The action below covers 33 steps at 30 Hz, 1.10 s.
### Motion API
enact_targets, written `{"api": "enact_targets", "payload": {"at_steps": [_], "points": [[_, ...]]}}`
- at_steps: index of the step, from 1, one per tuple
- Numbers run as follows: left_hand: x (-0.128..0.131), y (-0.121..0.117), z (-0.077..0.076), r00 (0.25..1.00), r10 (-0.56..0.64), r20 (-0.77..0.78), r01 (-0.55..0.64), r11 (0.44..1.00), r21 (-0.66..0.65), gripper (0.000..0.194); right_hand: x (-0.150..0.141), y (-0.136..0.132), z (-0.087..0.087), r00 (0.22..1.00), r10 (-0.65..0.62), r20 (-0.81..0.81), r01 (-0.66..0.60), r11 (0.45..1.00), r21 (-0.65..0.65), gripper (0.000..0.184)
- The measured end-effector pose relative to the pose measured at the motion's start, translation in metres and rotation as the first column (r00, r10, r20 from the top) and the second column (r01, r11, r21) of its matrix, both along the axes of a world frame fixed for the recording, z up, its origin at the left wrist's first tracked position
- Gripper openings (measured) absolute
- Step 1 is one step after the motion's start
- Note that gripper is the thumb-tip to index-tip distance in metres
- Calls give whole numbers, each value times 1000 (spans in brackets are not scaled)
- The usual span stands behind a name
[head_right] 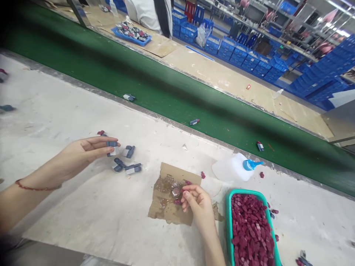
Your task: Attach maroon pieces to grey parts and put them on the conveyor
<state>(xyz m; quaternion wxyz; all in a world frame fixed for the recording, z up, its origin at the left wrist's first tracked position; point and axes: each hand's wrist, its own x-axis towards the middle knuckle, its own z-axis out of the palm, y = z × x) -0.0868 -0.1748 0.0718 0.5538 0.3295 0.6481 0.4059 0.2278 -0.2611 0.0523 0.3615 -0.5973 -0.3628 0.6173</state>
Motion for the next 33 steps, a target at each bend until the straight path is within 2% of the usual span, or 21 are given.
{"api": "enact_targets", "payload": {"at_steps": [3, 6, 9, 13, 17, 21, 26, 30, 33], "points": [[18, -13, 2, 959, 19, 284, -3, 998, -59, 46, -2, 1, -1, 991, 50, 127, -61, 994, 85, 47], [39, -25, -1, 908, -85, 410, 142, 984, -111, 43, -5, 3, -2, 964, 113, 242, -155, 975, 160, 37], [59, -32, -8, 859, -206, 469, 288, 952, -109, 39, -8, 6, -3, 965, 173, 197, -199, 973, 120, 37], [78, -35, -17, 766, -308, 564, 413, 908, -65, 49, -8, 7, -4, 983, 144, 118, -153, 985, 76, 43], [87, -37, -25, 733, -356, 579, 471, 881, -54, 49, -5, 5, -7, 963, 98, 252, -141, 977, 160, 37], [90, -40, -30, 716, -306, 627, 433, 900, -55, 49, -4, 4, -10, 900, 97, 425, -225, 939, 260, 32], [92, -43, -36, 715, -308, 627, 429, 902, -45, 43, -10, 6, -9, 843, 160, 514, -336, 902, 270, 27], [92, -45, -41, 676, -369, 638, 456, 890, 31, 51, -14, 9, -10, 774, 149, 615, -432, 835, 342, 27], [93, -46, -41, 702, -400, 589, 455, 888, 61, 51, -14, 9, -13, 761, 136, 634, -445, 821, 358, 30]]}}
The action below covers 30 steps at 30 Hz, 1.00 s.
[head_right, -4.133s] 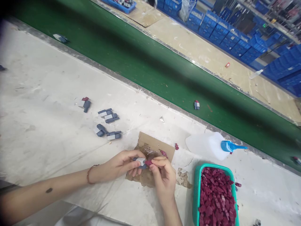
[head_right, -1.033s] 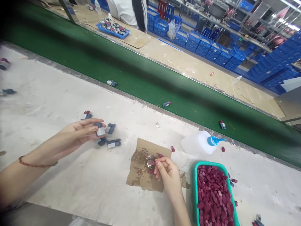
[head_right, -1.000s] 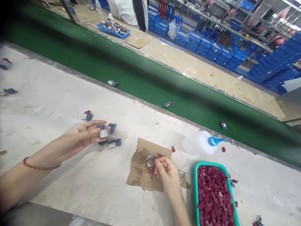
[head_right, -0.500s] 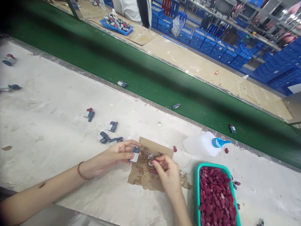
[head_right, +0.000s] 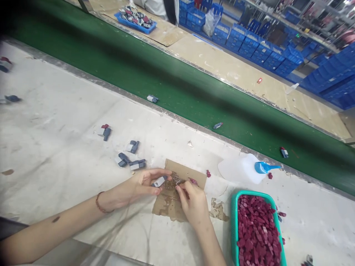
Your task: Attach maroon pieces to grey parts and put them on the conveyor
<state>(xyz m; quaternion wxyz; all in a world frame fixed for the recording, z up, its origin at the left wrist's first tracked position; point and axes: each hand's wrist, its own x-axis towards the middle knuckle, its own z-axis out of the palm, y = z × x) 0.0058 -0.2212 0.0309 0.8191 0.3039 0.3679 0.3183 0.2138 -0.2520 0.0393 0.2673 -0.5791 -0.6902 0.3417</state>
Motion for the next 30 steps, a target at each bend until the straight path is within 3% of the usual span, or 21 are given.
{"api": "enact_targets", "payload": {"at_steps": [5, 9, 15, 20, 30], "points": [[1, -3, 3, 992, -92, -91, 96, 994, 45, 44, 2, -3, 0, 1000, 1, 28, 0, 999, -40, 28], [2, -7, 3, 968, -73, -239, 125, 970, 210, 45, 3, -4, 1, 1000, -17, 23, 18, 999, -36, 27], [-1, -13, 3, 840, -2, -542, 300, 835, 461, 26, 3, -5, 0, 999, -29, 43, 31, 998, -50, 26], [-1, -15, 1, 857, -17, -516, 345, 762, 548, 20, 3, -6, 0, 999, -43, 24, 44, 997, -60, 26], [3, -16, -1, 860, 41, -509, 245, 842, 481, 24, 1, -9, 3, 998, -53, -31, 49, 992, -115, 30]]}}
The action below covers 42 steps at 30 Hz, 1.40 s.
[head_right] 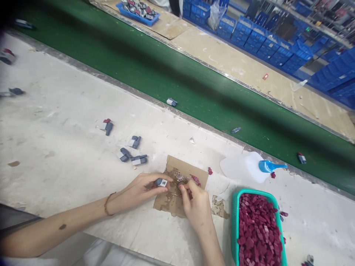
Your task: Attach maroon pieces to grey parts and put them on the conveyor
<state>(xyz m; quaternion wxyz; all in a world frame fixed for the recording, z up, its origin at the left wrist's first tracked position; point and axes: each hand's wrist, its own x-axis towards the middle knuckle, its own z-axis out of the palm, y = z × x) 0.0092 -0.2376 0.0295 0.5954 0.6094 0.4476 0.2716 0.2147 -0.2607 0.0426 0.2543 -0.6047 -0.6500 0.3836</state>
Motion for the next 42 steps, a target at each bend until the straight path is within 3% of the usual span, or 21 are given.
{"api": "enact_targets", "payload": {"at_steps": [4, 8, 12, 16, 23, 35, 42], "points": [[1, -3, -5, 999, 39, 33, -37, 998, -47, 24, 0, 0, 3, 984, -97, -148, 80, 990, -115, 34], [1, -3, -7, 1000, 21, 10, -22, 994, 103, 20, 3, 3, 6, 888, -280, -366, 208, 952, -225, 37], [0, -2, -7, 1000, -26, 10, 24, 988, 153, 34, 5, 3, 2, 786, -330, -523, 217, 939, -266, 39], [-2, -7, -11, 992, -115, 60, 107, 987, 119, 48, 1, 0, 0, 777, -269, -569, 162, 959, -232, 34], [-2, -11, -12, 958, -284, 43, 272, 945, 180, 41, -6, -2, 4, 807, -37, -589, -1, 998, -64, 23], [-1, -10, -11, 958, -288, 3, 277, 924, 263, 36, -8, -7, -9, 825, 2, -564, -51, 996, -71, 13], [-2, -12, -19, 963, -262, -61, 267, 903, 337, 38, -14, -11, -9, 897, 53, -438, -57, 998, 3, 15]]}}
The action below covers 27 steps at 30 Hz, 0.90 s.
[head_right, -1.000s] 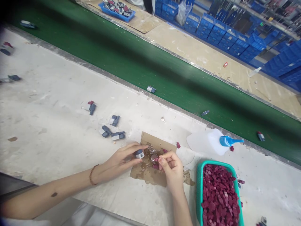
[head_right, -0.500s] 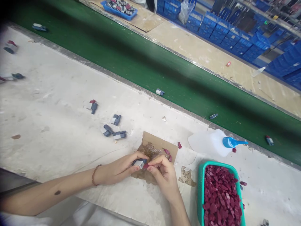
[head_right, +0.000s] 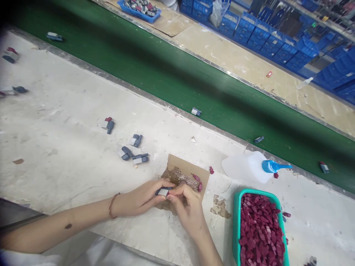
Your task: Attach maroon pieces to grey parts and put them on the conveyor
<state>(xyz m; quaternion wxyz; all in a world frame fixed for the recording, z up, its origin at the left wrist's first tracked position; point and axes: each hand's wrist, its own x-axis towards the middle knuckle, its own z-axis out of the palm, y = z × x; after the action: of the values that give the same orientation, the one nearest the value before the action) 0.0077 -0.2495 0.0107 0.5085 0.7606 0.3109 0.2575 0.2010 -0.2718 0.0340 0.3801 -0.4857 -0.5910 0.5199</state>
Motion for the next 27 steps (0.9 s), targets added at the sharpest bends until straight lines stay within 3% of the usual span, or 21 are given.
{"api": "enact_targets", "payload": {"at_steps": [7, 13, 16, 18, 20, 22, 23, 25, 27], "points": [[-1, -1, 8, 999, -46, -21, 46, 999, -8, 35, 5, -1, 12, 1000, 20, 5, -19, 991, -133, 21], [-2, -3, 14, 995, -34, -90, 43, 994, 100, 36, 0, -8, 20, 999, -20, 47, 23, 998, -58, 21], [2, 4, 26, 992, -101, -81, 111, 986, 126, 32, 8, -13, 35, 993, -35, 112, 41, 998, -46, 18], [7, 16, 35, 987, -126, -98, 141, 976, 167, 31, 27, -17, 50, 963, -103, 248, 104, 995, 11, 19], [11, 36, 39, 990, -82, -115, 104, 974, 203, 30, 56, -20, 64, 844, -316, 434, 308, 947, 92, 26], [14, 67, 37, 992, 42, -116, -17, 977, 214, 29, 89, -21, 71, 606, -487, 629, 507, 845, 167, 30], [15, 85, 35, 986, 128, -108, -102, 970, 221, 29, 105, -21, 72, 461, -498, 735, 561, 805, 193, 31], [18, 126, 28, 949, 288, -130, -246, 932, 267, 30, 133, -18, 66, 213, -439, 873, 584, 773, 246, 27], [22, 167, 23, 902, 385, -196, -295, 879, 374, 29, 152, -16, 55, 99, -382, 919, 545, 793, 271, 27]]}}
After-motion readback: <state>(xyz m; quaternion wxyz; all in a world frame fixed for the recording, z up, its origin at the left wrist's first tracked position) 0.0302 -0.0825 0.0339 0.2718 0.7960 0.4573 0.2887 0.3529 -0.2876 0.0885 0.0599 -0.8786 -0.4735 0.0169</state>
